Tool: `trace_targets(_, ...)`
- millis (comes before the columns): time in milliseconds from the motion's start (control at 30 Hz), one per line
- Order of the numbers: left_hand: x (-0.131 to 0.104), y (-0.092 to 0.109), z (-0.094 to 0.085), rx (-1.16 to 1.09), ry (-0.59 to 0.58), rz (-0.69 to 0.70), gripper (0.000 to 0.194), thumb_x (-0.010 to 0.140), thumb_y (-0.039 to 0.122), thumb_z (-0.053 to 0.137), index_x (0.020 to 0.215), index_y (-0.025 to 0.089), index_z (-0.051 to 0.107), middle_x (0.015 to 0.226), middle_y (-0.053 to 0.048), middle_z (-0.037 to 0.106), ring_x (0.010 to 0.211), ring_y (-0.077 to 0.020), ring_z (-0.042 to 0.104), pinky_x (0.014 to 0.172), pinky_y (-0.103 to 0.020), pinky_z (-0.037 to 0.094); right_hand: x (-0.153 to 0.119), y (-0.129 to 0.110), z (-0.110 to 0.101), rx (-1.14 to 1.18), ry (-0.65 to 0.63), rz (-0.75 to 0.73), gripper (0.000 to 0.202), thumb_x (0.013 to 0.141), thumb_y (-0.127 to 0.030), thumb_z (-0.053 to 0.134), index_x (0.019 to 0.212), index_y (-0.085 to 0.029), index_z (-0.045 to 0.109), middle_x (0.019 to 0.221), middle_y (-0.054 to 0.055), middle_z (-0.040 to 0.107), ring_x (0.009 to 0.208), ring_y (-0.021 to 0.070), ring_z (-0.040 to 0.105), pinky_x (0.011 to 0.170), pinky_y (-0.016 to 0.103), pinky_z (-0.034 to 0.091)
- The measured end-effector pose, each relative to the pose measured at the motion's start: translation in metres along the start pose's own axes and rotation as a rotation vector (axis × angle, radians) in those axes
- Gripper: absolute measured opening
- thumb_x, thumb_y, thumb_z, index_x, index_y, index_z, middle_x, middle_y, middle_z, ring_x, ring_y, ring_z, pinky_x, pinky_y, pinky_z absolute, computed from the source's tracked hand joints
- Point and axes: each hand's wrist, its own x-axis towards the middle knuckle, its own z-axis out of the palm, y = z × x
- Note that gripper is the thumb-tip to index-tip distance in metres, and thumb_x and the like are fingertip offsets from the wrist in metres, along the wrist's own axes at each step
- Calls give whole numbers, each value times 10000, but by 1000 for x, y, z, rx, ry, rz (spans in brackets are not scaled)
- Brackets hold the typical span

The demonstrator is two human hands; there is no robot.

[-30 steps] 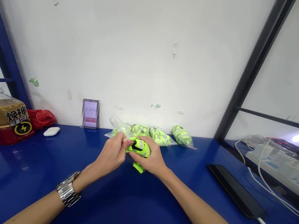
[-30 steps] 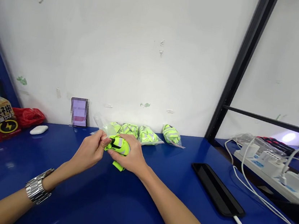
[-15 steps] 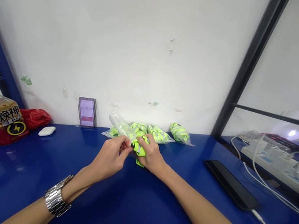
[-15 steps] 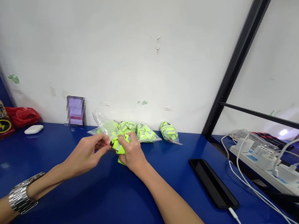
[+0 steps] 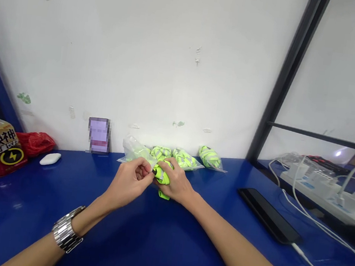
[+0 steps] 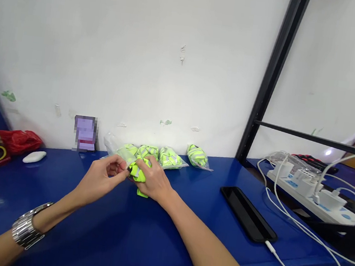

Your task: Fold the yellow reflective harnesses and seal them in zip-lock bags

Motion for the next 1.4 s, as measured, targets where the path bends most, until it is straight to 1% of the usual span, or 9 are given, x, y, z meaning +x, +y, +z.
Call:
trace_targets(167,-1,-17,8,102,120,75,209,858,373,554,894,188,465,702,20,528,605,-125,529,593,-260,444,6,-3,2,304,199,309,323,769,-316,653,1038,-196,522,915,35,600,829,192,584,783,332,486)
trace_targets(300,-9,-25,18,333,-56,187,231,940,357,426,777,195,455,759,-16,527,669,-155,521,637,-293,424,8,-5,8,588,375,615,332,726,-385,699,940,-202,523,841,-7,588,774,165,574,736,294,487)
trace_targets(500,-14,-31,29,562,31,249,184,955,339,388,875,183,445,859,-60,500,745,-200,536,675,-330,460,9,-17,12,1256,393,980,409,723,-373,685,1047,-229,479,848,-3,640,682,167,628,602,289,529)
trace_targets(600,-12,-32,26,600,46,266,164,958,309,386,882,177,446,861,-66,500,747,-203,546,666,-323,472,7,-20,7,1461,269,919,369,704,-278,676,1022,-224,498,914,5,656,753,176,649,624,291,541)
trace_targets(767,-11,-36,22,691,18,286,119,940,239,410,878,154,467,842,-81,526,744,-224,565,640,-332,482,3,-23,-1,1579,111,796,656,527,-52,775,1065,-259,463,976,-21,649,900,193,648,779,318,536)
trace_targets(1033,-12,-36,15,814,-59,324,127,831,52,416,876,153,477,826,-81,522,730,-227,535,657,-338,468,4,-30,-2,1564,-17,727,769,497,-28,828,1088,-294,414,1051,-23,621,1000,190,625,850,346,524)
trace_targets(1167,-11,-35,12,747,-60,392,134,803,66,424,890,166,447,843,-82,522,752,-235,524,653,-346,451,3,-27,8,1395,138,734,758,514,-93,849,1117,-286,433,1070,-10,628,1006,195,623,867,361,520)
trace_targets(1267,-9,-35,12,634,-38,402,96,883,111,355,867,187,412,794,-49,507,691,-203,505,629,-329,424,4,-21,13,1276,258,768,633,579,-183,834,1100,-251,480,979,-8,648,893,172,639,799,320,528)
trace_targets(1400,-8,-34,13,445,-34,339,146,937,190,341,794,215,346,714,4,460,594,-153,453,567,-291,368,6,-17,14,1137,284,782,518,626,-285,809,1053,-204,527,916,12,655,808,167,634,727,299,522)
